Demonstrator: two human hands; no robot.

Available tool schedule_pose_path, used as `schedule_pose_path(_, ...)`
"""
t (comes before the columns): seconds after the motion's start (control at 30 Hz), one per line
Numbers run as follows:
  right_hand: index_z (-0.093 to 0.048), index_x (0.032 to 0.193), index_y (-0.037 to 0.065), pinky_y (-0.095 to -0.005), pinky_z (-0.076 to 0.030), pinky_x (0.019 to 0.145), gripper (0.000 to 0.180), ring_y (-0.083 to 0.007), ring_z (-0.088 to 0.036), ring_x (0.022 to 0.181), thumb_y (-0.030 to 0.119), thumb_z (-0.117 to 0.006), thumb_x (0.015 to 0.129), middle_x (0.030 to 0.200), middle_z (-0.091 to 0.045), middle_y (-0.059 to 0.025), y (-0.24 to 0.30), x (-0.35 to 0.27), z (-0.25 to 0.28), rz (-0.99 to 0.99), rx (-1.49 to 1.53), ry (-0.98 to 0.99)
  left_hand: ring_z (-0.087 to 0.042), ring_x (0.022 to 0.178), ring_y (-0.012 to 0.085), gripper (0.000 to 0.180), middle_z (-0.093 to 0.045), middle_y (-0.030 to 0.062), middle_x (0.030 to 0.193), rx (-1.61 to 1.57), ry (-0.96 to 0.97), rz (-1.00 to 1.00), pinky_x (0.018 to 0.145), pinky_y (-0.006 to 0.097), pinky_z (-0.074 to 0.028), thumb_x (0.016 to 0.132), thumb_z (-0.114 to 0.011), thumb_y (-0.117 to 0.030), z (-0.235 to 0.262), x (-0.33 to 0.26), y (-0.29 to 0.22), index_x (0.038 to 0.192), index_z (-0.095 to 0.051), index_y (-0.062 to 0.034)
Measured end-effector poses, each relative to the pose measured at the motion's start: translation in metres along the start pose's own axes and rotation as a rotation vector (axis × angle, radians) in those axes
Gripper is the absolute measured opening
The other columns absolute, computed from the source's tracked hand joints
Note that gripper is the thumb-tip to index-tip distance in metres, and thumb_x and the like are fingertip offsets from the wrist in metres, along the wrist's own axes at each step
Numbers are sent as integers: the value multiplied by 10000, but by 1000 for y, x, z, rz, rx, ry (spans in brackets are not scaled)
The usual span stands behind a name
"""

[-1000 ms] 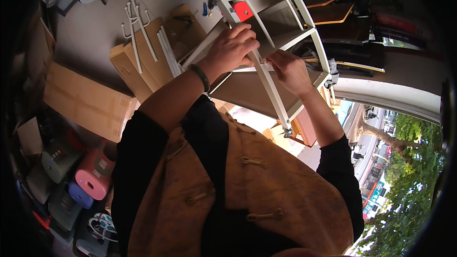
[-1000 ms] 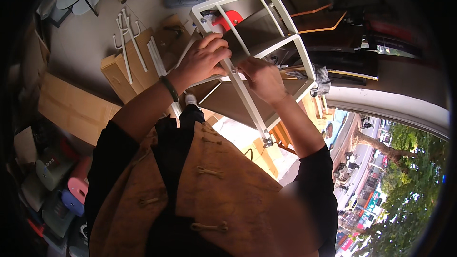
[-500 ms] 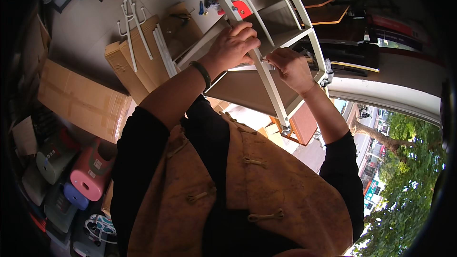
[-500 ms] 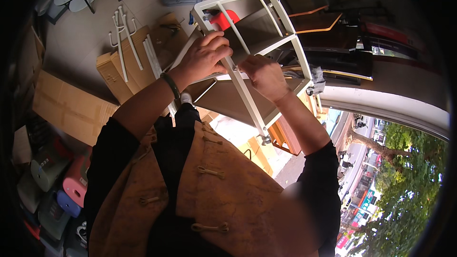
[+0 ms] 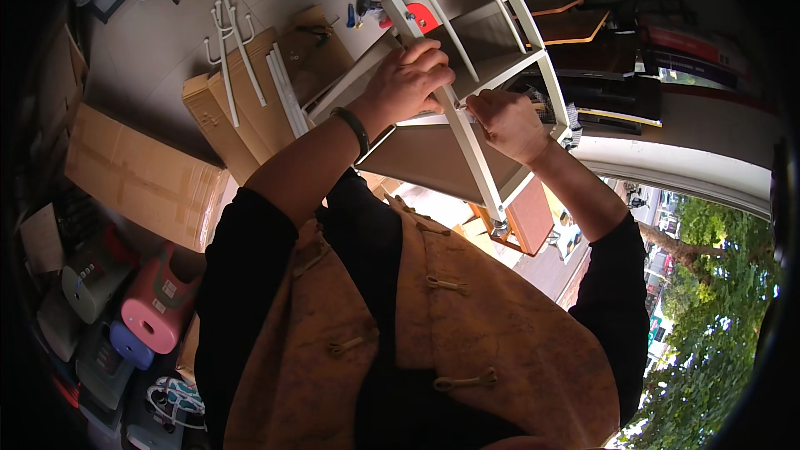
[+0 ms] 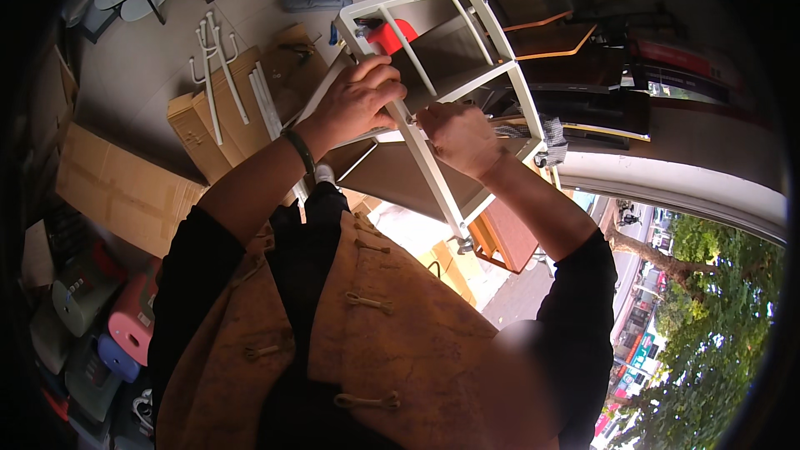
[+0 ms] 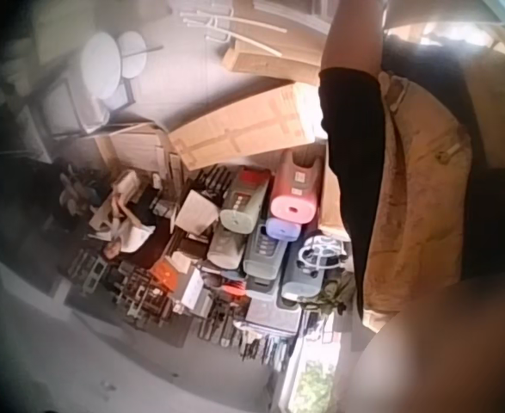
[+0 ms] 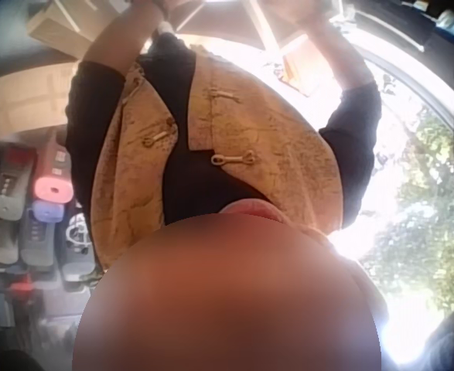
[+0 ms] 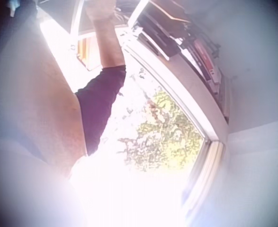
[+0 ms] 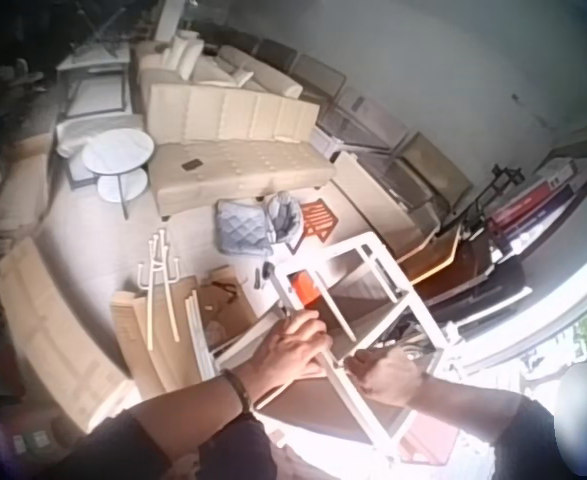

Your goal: The person assembles a white metal shelving unit by attaching wheels to the frame and securing joints with screws. They repeatedly reposition the frame, insert fasteners, and tighten connections by hand.

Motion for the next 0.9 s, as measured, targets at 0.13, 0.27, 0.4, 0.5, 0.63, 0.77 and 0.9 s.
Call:
schedule_pose_path(0.13, -580, 825, 57, -370, -502, 524, 135, -261, -621, 600, 154, -671, 848, 683, -582, -69, 1, -2, -5, -32, -30, 39, -435, 1305, 211, 501, -588, -43, 1160, -12, 11, 11, 1012, 385, -414, 574, -864, -286, -2, 0, 1, 1011, -645, -178)
schedule_pose_path(0.27, -576, 806, 76, -391, -493, 509, 157, -277, -611, 562, 195, -655, 870, 652, -584, -77, -1, 0, -9, -81, -46, 88, -435, 1305, 210, 507, -587, -47, 1153, 3, -7, 3, 1013, 382, -413, 566, -865, -289, -2, 0, 1, 1010, -646, -181)
schedule_pose_path(0.4, -578, 800, 82, -417, -484, 503, 202, -308, -614, 561, 251, -637, 894, 640, -597, -97, 0, 1, -7, -177, -53, 152, -435, 1302, 207, 514, -586, -50, 1147, 7, -22, -10, 1016, 379, -409, 552, -866, -292, -3, -1, 2, 1005, -648, -187)
schedule_pose_path(0.5, -577, 780, 71, -435, -478, 503, 241, -331, -620, 579, 269, -632, 905, 645, -604, -111, 5, 2, -5, -261, -37, 169, -440, 1298, 201, 521, -585, -51, 1145, 10, -40, -15, 1001, 377, -409, 539, -869, -292, -3, -1, 2, 1001, -649, -194)
schedule_pose_path(0.63, -623, 747, 77, -437, -508, 555, 344, -330, -653, 631, 367, -579, 929, 657, -630, -135, 9, 3, -6, -456, -9, 172, -443, 1295, 185, 525, -584, -56, 1143, 5, -27, 14, 949, 396, -406, 534, -874, -291, -3, -2, 2, 1001, -650, -202)
schedule_pose_path(0.77, -654, 746, 70, -462, -528, 623, 373, -370, -667, 704, 396, -587, 915, 710, -656, -173, 10, 3, -12, -675, -46, 212, -445, 1285, 172, 526, -579, -61, 1142, -8, -81, 2, 909, 433, -390, 538, -874, -294, -1, -3, 4, 1005, -650, -204)
schedule_pose_path(0.9, -672, 772, 61, -489, -535, 663, 371, -398, -665, 741, 396, -588, 907, 762, -671, -191, 13, 1, -18, -856, 59, 160, -448, 1268, 175, 518, -575, -55, 1142, -26, -93, 2, 895, 447, -384, 548, -869, -290, -2, -4, 5, 1007, -648, -198)
Point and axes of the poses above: each hand's wrist, its own x-axis towards the middle knuckle, its own z-axis out of the back of the hand, y = z × x, the point moved 3 cm from there along x, towards the middle knuckle
